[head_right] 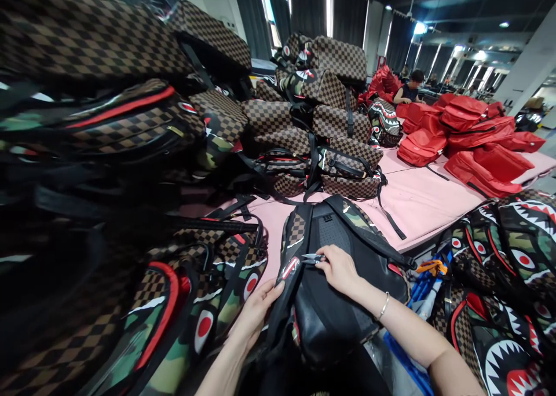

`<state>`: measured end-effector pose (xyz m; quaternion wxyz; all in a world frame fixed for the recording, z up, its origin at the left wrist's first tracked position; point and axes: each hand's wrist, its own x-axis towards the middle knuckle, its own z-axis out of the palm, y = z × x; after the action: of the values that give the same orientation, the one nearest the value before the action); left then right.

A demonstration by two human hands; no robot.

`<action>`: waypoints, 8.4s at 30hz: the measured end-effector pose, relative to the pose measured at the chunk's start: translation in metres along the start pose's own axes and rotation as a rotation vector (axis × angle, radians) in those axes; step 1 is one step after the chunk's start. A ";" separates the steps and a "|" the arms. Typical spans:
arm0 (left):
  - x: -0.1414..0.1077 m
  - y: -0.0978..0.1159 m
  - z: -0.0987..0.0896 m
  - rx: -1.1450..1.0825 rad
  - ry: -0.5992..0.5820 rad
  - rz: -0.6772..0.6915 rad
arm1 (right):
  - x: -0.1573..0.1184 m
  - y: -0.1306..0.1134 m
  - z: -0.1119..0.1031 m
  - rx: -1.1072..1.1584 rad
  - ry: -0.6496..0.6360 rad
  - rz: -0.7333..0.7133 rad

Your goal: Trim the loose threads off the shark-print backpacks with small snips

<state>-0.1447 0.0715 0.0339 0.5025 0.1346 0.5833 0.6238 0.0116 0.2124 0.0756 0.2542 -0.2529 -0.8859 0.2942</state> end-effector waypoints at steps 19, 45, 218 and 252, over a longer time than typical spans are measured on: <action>-0.009 0.017 -0.010 -0.228 -0.146 -0.041 | 0.095 0.027 0.000 -0.042 -0.394 -0.621; 0.001 0.017 -0.014 -0.286 -0.250 -0.084 | 0.112 0.019 -0.004 -0.214 -0.432 -0.690; -0.007 0.001 0.025 0.234 -0.021 0.232 | 0.029 0.011 0.028 0.156 0.087 0.307; -0.002 0.005 0.011 0.403 0.075 0.314 | -0.063 -0.068 0.010 0.440 -0.592 -0.192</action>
<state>-0.1377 0.0778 0.0423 0.3404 0.2975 0.6860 0.5701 0.0320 0.1230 0.0936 0.0617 -0.0119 -0.8564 0.5124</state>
